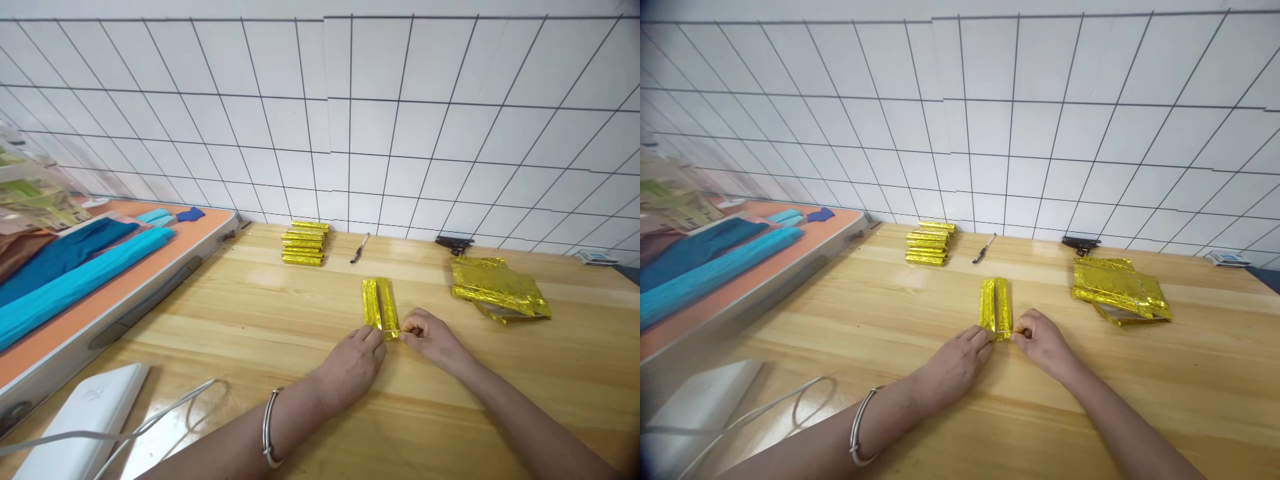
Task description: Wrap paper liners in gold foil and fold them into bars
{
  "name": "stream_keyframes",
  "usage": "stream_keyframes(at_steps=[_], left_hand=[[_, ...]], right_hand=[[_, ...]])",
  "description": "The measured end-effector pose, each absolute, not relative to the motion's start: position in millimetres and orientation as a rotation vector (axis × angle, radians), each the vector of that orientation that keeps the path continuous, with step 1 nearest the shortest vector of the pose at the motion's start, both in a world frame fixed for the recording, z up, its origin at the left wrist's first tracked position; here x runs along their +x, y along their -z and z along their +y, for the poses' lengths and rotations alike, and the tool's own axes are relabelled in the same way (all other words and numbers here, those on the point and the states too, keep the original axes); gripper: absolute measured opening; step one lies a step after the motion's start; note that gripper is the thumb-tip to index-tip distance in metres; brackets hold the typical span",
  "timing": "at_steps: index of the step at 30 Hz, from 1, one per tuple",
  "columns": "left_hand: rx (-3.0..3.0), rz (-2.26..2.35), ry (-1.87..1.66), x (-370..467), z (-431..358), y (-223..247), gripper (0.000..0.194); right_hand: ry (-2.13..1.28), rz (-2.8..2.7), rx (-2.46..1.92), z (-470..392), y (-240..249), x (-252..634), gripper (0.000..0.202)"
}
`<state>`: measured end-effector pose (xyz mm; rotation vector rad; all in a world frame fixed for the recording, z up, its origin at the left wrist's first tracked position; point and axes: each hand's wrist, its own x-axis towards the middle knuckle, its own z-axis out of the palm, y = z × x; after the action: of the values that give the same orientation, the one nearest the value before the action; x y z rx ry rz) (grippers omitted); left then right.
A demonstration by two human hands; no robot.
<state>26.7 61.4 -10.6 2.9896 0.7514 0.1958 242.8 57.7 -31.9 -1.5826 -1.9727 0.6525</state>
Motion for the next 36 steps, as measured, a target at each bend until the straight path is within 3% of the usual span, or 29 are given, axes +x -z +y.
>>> stream_keyframes(at_steps=[12, 20, 26, 33, 36], left_hand=[[2.999, 0.738, -0.144, 29, 59, 9, 0.028], [2.994, 0.743, -0.092, 31, 59, 4, 0.032], [2.965, 0.755, -0.092, 31, 58, 4, 0.035], [2.901, 0.817, -0.12, 34, 55, 1, 0.026], [2.87, 0.898, -0.143, 36, 46, -3, 0.04]], right_hand=[[-0.636, -2.129, -1.634, 64, 16, 241, 0.009], [-0.699, -1.88, -1.59, 54, 25, 255, 0.003], [-0.381, -2.071, -1.444, 25, 15, 242, 0.024], [0.029, -2.393, -1.564, 11, 13, 234, 0.029], [0.114, -2.437, -1.587, 9, 13, 232, 0.031]])
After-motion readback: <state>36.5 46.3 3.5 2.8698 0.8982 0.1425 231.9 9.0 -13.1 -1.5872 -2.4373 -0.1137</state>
